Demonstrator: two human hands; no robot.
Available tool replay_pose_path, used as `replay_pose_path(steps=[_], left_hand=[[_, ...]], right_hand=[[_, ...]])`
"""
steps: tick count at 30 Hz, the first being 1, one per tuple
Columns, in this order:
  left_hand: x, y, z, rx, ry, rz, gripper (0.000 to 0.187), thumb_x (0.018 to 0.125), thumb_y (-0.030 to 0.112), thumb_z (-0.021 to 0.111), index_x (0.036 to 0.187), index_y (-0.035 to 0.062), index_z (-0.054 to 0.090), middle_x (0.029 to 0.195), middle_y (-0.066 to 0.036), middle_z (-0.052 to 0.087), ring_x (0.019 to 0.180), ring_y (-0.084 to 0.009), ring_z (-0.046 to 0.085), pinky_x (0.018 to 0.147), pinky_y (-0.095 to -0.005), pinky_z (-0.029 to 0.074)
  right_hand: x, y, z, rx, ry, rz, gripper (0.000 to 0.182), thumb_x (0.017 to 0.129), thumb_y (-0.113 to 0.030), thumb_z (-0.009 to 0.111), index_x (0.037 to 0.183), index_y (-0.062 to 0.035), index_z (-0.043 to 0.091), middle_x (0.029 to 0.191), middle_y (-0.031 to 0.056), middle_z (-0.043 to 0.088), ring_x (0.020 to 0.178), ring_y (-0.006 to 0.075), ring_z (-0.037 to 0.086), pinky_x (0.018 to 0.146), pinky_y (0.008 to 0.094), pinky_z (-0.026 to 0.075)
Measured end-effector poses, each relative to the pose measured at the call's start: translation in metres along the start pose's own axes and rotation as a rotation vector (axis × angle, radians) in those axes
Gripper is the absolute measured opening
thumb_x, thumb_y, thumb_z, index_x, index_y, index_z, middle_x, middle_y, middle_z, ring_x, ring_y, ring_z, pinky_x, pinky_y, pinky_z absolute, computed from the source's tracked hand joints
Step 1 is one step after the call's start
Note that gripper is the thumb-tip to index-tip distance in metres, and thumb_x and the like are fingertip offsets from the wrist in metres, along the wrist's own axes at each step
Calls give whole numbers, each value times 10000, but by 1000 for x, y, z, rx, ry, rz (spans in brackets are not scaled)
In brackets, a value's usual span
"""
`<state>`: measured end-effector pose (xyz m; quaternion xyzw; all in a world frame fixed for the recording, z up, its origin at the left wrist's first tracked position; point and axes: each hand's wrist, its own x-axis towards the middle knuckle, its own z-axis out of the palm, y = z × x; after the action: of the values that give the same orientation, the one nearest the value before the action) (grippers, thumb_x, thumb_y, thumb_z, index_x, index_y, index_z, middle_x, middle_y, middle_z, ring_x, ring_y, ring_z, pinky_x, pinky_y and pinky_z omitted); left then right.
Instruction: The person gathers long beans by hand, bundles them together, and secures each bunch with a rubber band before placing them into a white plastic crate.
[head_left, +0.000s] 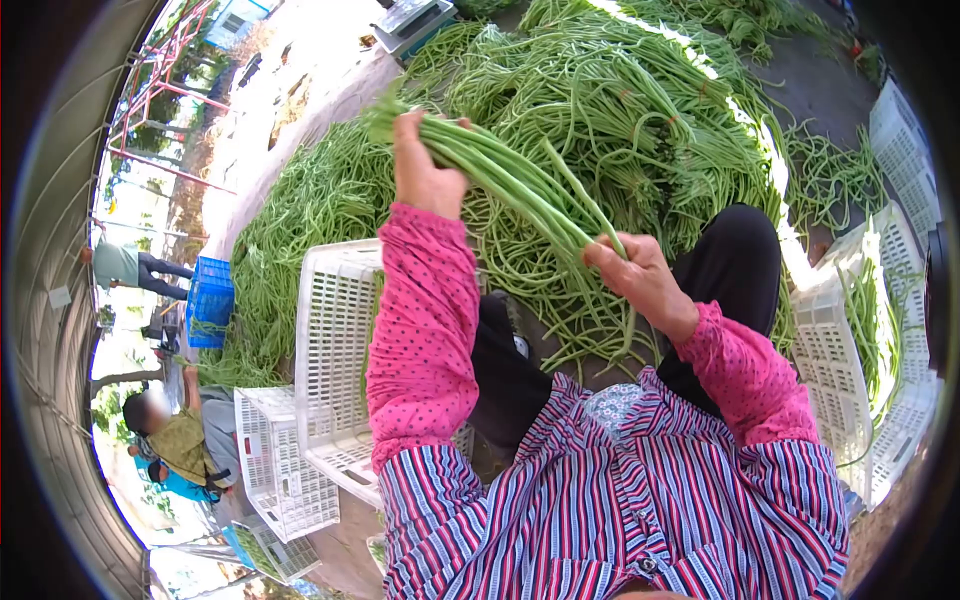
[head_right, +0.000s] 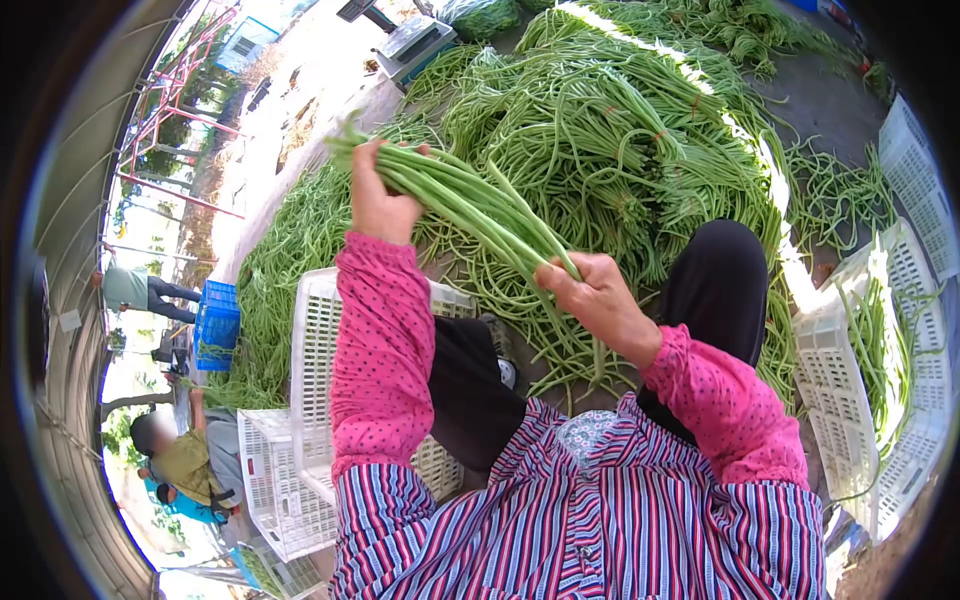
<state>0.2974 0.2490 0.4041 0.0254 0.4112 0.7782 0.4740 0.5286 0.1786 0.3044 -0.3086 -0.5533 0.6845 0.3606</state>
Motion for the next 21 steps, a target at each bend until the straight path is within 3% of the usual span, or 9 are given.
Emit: replay_pose_path(steps=[2, 4, 6, 8, 10, 12, 16, 17, 21], left_hand=[[16, 31, -11, -82, 51, 56, 181, 849, 141, 529, 960, 16, 458, 943, -164, 521, 863, -317, 579, 785, -458, 543], [27, 51, -25, -8, -88, 61, 169, 841, 144, 530, 940, 23, 465, 967, -193, 550, 897, -345, 581, 794, -467, 531], [21, 56, -28, 38, -164, 53, 161, 847, 163, 548, 919, 37, 477, 991, -217, 578, 930, -363, 587, 797, -471, 519], [7, 55, -23, 145, -319, 114, 246, 857, 181, 581, 996, 18, 460, 919, -194, 595, 862, -339, 611, 751, -433, 527], [4, 56, -22, 127, -398, 74, 216, 855, 119, 590, 1020, 29, 483, 924, -180, 611, 879, -322, 621, 757, -430, 531], [-7, 53, -19, 226, -504, 168, 221, 840, 38, 596, 1039, 23, 501, 949, -175, 603, 889, -299, 621, 768, -413, 535], [-10, 63, -12, 287, -554, 126, 223, 831, -7, 591, 1045, -12, 527, 998, -139, 585, 899, -266, 612, 771, -385, 534], [-11, 60, -8, 301, -517, 194, 268, 850, 39, 575, 1099, -44, 522, 966, -145, 593, 896, -266, 580, 828, -377, 495], [-13, 51, 3, 250, -401, 188, 213, 849, 64, 591, 1039, -27, 558, 914, -114, 589, 855, -240, 581, 790, -385, 492]], right_hand=[[-21, 9, -25, -88, 34, 64, 269, 945, -251, 540, 849, -22, 642, 565, -83, 424, 489, 6, 360, 438, 190, 274], [-34, 11, -40, 103, 193, 106, 267, 962, -243, 507, 877, -11, 609, 563, -85, 385, 469, 17, 330, 428, 198, 263], [-23, -12, -53, 56, 227, -40, 281, 978, -240, 470, 911, 11, 576, 561, -75, 363, 471, 26, 319, 437, 202, 275], [-6, -32, -58, 29, 209, -186, 295, 988, -251, 442, 939, 23, 541, 584, -53, 390, 547, 39, 433, 500, 186, 348], [5, -47, -55, 161, 210, -221, 279, 984, -260, 448, 964, 5, 530, 634, -32, 448, 577, 60, 489, 523, 184, 387], [8, -69, -49, 169, 218, -186, 254, 975, -253, 469, 979, -6, 528, 662, -18, 479, 581, 65, 500, 524, 186, 398], [14, -91, -49, 186, 130, -165, 192, 944, -226, 538, 988, -39, 535, 735, 11, 546, 559, 62, 501, 483, 185, 392], [19, -90, -47, 193, 91, -202, 142, 918, -165, 577, 946, -28, 555, 699, -10, 533, 526, 49, 482, 448, 176, 369], [37, -82, -1, 108, 31, -249, 90, 875, -105, 619, 890, -24, 583, 641, -35, 504, 523, 25, 458, 449, 169, 360]])
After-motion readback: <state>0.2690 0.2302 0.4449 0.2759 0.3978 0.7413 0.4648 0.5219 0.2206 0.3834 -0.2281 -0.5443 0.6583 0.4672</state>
